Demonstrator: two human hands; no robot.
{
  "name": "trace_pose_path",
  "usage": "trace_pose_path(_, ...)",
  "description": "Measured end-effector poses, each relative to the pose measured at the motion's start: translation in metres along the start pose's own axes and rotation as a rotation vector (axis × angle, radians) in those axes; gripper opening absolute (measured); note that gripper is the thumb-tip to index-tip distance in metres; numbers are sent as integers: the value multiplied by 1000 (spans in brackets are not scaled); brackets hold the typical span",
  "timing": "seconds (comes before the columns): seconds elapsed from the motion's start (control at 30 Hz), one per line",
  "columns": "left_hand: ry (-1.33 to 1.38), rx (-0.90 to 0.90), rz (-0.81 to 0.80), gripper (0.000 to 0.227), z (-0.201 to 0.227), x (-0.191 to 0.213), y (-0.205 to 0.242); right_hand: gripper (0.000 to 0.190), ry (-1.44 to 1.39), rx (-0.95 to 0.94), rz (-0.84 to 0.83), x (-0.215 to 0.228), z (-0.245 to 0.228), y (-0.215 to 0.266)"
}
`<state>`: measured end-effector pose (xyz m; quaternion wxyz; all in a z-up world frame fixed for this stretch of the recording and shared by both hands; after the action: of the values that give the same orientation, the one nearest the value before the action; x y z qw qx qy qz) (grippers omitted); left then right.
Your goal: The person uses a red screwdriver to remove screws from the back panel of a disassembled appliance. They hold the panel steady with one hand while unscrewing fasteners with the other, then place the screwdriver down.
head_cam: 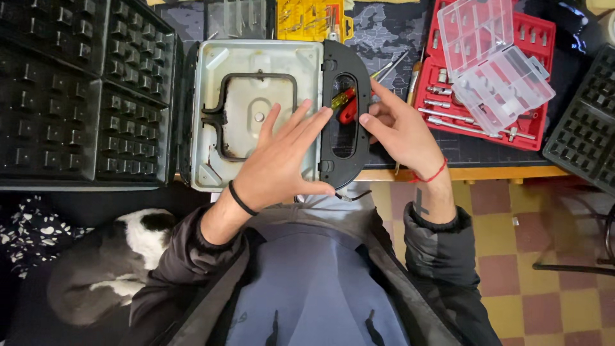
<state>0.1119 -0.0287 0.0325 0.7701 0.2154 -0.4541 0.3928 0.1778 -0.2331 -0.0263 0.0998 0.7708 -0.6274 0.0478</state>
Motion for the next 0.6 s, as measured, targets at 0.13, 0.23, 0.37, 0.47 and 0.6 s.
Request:
trace_pose_path(0.13, -25, 2, -10, 142, -3, -3, -2, 69, 12, 33, -22, 2, 3, -1)
trace_pose_path(0.23, -53, -10, -3, 142, -4, -4, -2, 70, 4, 43, -25, -1, 0, -1)
trace_pose_path(0.37, -46, -38, -7, 136, -1, -4, 1, 62, -38, 3, -8, 0, 4, 0)
trace_pose_path(0.47, -61, -72, -12, 127, 5, -4, 5, 45, 88, 22, 76, 7, -16, 13)
trace_pose_path(0.6, -76, -183, 32, 115, 25, 2, 11, 36, 482, 539, 233, 20, -63, 43)
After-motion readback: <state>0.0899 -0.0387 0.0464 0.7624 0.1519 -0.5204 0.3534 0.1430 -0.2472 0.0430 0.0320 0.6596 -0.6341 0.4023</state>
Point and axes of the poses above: each hand's wrist, its own y-axis away from the middle knuckle, its own x-axis out of the back of the hand, z = x × y, the point moved 10 cm from there along -y, towards the middle knuckle, and after that the axes turned 2 degrees about -y, right-handed, at the moved point
